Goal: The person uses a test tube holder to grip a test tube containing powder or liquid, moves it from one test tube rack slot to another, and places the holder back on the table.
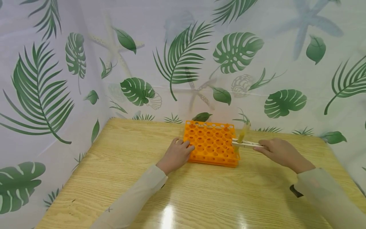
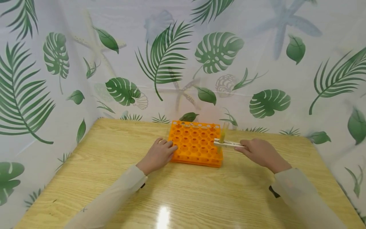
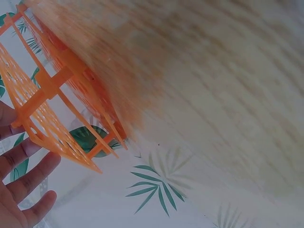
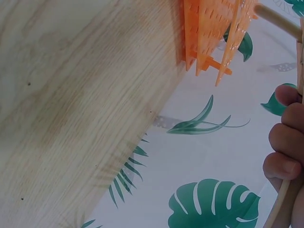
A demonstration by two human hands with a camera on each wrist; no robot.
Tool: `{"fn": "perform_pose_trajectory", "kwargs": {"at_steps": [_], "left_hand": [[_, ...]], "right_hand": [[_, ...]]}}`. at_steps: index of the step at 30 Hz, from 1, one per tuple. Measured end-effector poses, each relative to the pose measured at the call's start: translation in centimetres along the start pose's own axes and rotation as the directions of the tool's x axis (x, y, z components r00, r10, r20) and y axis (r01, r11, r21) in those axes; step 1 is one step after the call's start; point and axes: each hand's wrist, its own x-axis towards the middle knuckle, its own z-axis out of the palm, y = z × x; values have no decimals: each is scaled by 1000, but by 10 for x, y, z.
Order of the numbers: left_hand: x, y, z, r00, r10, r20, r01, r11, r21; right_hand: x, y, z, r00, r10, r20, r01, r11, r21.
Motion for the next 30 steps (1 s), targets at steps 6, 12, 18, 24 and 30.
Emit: {"fn": "perform_pose_trajectory", "kwargs": {"at_steps": [6, 12, 18, 24, 30], "left_hand": [[0, -1, 1, 1000, -2, -7, 2, 1000, -3], [-1, -1, 1, 1000, 4, -24, -4, 1000, -5], [0, -1, 1, 1000, 1, -19, -1, 1000, -4], [0, 0, 1, 1000, -4, 3, 4, 1000, -3], [0, 0, 2, 1000, -7, 8, 7, 1000, 4]], "right_hand": [[4, -2, -2, 1000, -5, 8, 5, 1000, 4], [7, -1, 0, 1000, -15, -11, 15, 1000, 5], [12, 1, 0, 1000, -9, 2, 9, 1000, 2], [17, 2, 1, 1000, -12, 0, 12, 1000, -8], [22, -1, -3, 1000, -13, -4, 13, 1000, -9]]}}
